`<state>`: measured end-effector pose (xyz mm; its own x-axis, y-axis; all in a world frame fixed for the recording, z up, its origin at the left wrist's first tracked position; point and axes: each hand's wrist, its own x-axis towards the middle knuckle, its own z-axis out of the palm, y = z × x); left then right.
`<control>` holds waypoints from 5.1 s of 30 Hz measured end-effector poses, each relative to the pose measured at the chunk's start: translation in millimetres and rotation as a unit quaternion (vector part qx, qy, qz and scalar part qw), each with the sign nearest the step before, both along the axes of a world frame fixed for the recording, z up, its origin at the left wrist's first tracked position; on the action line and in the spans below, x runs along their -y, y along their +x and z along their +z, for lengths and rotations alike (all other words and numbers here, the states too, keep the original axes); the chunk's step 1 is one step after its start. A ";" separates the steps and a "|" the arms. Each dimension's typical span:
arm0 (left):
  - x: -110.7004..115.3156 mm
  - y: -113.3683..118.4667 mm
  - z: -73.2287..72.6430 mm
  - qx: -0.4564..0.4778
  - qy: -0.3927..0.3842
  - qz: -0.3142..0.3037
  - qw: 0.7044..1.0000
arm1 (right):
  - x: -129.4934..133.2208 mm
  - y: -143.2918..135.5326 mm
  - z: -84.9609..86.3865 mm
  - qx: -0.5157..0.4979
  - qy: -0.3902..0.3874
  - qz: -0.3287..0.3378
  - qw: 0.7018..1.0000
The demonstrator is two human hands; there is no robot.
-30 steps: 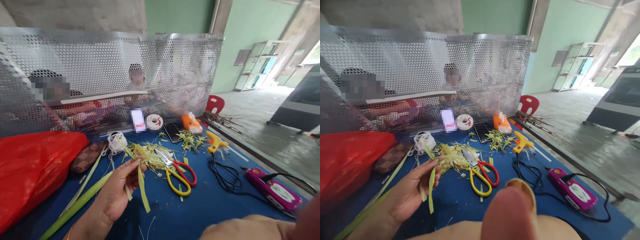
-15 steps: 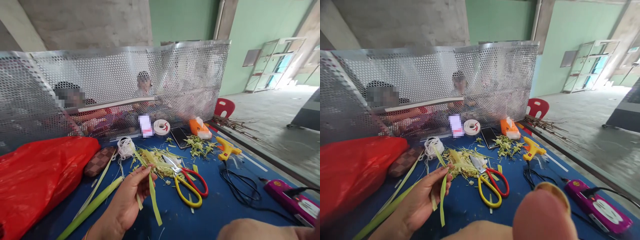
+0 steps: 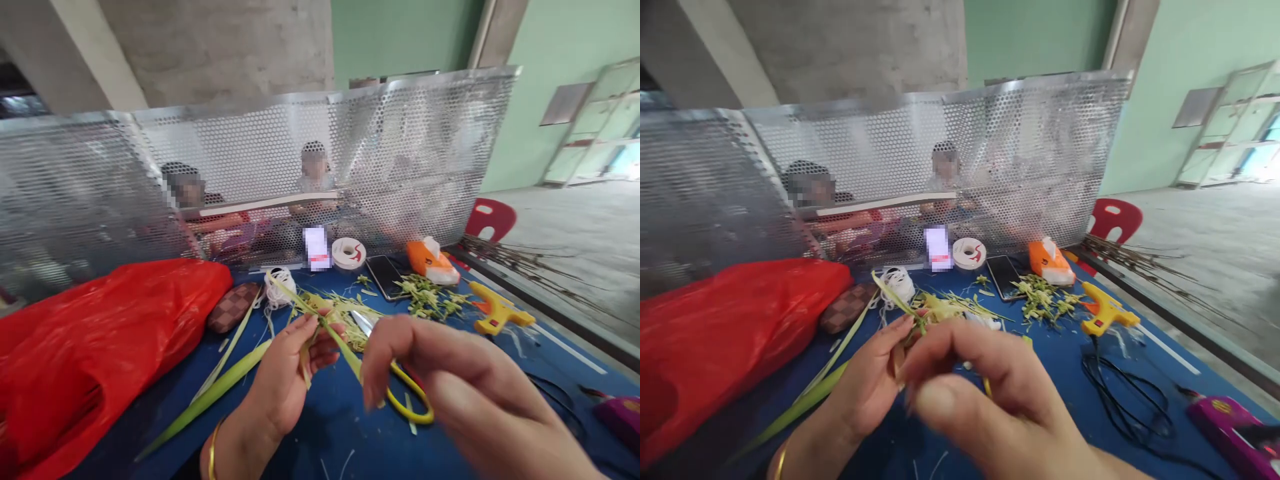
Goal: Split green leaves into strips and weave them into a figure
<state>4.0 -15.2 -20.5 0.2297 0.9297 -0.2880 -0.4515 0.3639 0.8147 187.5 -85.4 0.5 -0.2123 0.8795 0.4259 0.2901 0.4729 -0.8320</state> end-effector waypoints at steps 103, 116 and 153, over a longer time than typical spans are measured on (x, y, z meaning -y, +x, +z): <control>-2.7 1.5 -7.4 -0.062 0.064 0.046 0.995 | -38.2 -27.4 -14.8 0.298 0.208 -0.175 0.915; -9.0 1.1 -13.4 -0.084 0.075 0.067 0.991 | -43.5 -37.6 -32.6 0.324 0.220 -0.103 0.914; -15.1 3.1 -33.5 -0.210 0.152 -0.141 0.955 | -75.1 -11.1 -34.3 0.247 0.212 -0.102 0.940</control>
